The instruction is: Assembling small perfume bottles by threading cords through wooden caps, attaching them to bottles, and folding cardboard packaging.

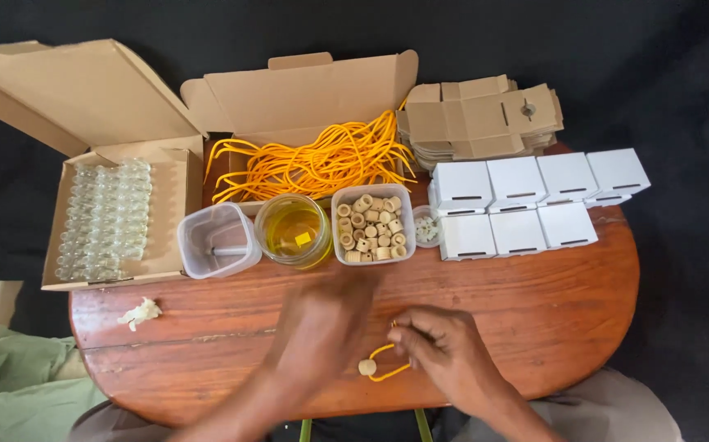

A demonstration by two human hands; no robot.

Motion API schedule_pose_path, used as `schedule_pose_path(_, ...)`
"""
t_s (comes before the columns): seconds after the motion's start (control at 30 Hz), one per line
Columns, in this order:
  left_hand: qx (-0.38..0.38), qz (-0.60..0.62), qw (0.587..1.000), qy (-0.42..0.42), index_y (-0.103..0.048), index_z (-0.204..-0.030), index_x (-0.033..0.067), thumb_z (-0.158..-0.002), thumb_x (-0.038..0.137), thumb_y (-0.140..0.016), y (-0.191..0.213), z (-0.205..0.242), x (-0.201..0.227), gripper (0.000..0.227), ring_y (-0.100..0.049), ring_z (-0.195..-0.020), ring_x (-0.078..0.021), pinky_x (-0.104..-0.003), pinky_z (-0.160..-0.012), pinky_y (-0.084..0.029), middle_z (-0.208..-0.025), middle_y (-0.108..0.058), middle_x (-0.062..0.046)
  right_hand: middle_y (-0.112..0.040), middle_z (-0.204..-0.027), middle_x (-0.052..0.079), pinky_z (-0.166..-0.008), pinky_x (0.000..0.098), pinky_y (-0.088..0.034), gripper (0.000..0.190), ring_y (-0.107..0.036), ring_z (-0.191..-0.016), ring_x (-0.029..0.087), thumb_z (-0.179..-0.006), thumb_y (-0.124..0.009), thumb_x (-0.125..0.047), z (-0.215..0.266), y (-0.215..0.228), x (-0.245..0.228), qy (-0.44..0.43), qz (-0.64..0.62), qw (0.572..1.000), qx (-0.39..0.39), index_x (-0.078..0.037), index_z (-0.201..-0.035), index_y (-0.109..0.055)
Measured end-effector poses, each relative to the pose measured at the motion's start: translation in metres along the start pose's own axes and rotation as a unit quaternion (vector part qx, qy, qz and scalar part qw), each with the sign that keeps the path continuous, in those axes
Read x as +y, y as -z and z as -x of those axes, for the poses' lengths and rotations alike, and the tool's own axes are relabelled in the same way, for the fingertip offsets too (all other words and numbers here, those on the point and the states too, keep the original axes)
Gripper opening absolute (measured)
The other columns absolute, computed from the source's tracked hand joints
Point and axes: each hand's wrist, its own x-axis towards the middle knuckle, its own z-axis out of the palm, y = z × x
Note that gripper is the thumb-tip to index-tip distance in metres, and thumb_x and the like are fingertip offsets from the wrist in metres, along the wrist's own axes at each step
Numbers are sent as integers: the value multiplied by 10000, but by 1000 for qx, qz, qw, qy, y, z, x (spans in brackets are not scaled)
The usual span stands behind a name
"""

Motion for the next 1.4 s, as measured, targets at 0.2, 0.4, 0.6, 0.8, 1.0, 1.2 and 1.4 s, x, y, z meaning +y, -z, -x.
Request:
schedule_pose_path(0.2,-256,-60,943,205,-733,-972,57,-791,-47,-570,-47,-82,-28,264,-723,-907,-432,-520,-715,-594,-963,-742,-187,-685,-658,0,-472,250,-470,125,-564,-464,78,-895,-678,-54,-5,7,7,35,-7,995,94,-58,-818,-776)
schedule_pose_path(0.4,-237,-73,947,205,-777,-937,56,-801,-36,-588,-76,-87,-34,250,-731,-916,-410,-494,-766,-609,-921,-752,-205,-667,-725,11,-543,268,-490,153,-587,-517,118,-945,-630,-88,-5,13,5,69,20,992,107,-70,-848,-747)
schedule_pose_path(0.6,-208,-44,959,187,-786,-871,38,-818,69,-620,-89,-90,-45,177,-688,-922,-432,-505,-765,-573,-897,-739,-242,-689,-812,22,-648,276,-544,247,-654,-605,136,-939,-540,-56,-4,14,10,40,23,995,90,-61,-1040,-765)
schedule_pose_path(0.8,-237,-66,944,220,-820,-842,111,-849,97,-659,-101,-107,-52,162,-753,-866,-416,-520,-742,-630,-814,-752,-183,-731,-615,98,-663,382,-590,147,-749,-667,293,-905,-691,-96,-7,16,-3,32,55,989,130,-134,-941,-828)
schedule_pose_path(1.0,-249,-62,948,188,-818,-900,92,-872,127,-679,-108,-115,-60,146,-746,-928,-440,-539,-793,-626,-888,-760,-218,-780,-687,61,-734,382,-589,191,-766,-755,258,-889,-696,-98,-2,18,-21,21,65,989,132,-152,-1048,-788)
schedule_pose_path(1.2,-159,-15,963,217,-803,-873,58,-806,137,-682,-75,-107,-46,159,-742,-830,-456,-566,-743,-627,-779,-732,-202,-770,-686,20,-719,352,-587,109,-756,-743,232,-936,-691,-180,-8,18,3,50,84,979,182,-209,-936,-796)
schedule_pose_path(1.4,-57,170,958,225,-812,-936,157,-825,263,-641,4,-36,20,229,-743,-836,-387,-535,-768,-581,-787,-775,-107,-727,-682,77,-690,378,-577,110,-730,-708,293,-958,-684,-146,4,24,-16,112,96,963,223,-160,-889,-769)
